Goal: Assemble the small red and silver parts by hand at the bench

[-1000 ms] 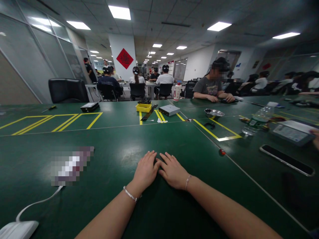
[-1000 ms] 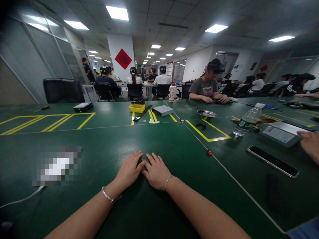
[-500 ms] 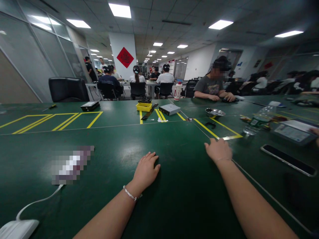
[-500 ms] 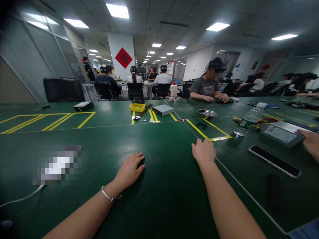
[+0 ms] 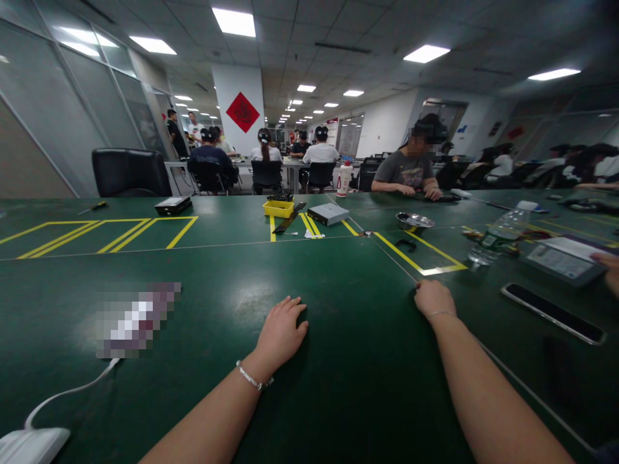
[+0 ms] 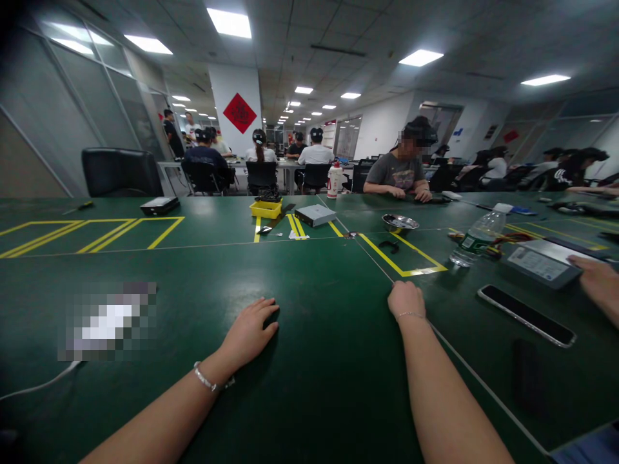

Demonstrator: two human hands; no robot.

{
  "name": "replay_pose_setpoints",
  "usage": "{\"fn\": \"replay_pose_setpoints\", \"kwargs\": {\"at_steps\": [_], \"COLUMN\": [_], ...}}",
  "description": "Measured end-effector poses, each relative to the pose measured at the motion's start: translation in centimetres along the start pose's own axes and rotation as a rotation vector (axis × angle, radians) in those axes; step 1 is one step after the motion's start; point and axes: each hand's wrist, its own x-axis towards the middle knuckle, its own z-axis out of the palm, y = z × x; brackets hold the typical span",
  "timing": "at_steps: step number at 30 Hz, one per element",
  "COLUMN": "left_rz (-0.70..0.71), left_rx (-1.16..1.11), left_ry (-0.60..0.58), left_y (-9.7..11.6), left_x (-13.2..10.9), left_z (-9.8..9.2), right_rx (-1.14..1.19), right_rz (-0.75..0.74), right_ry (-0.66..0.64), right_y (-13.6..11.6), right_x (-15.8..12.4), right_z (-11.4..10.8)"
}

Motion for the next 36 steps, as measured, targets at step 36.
{"fn": "replay_pose_setpoints", "kwargs": {"at_steps": [36], "left_rz": [-0.188], "left_rx": [-0.923], "left_ry": [-0.096], "left_y": [1.5], "left_x": [0.2], "left_z": [-1.1], "right_rx": [0.198], "right_rz": [-0.665], "right_ry": [0.140], "right_y": [-10.1], "right_x": [-7.0], "right_z": [-2.4]}}
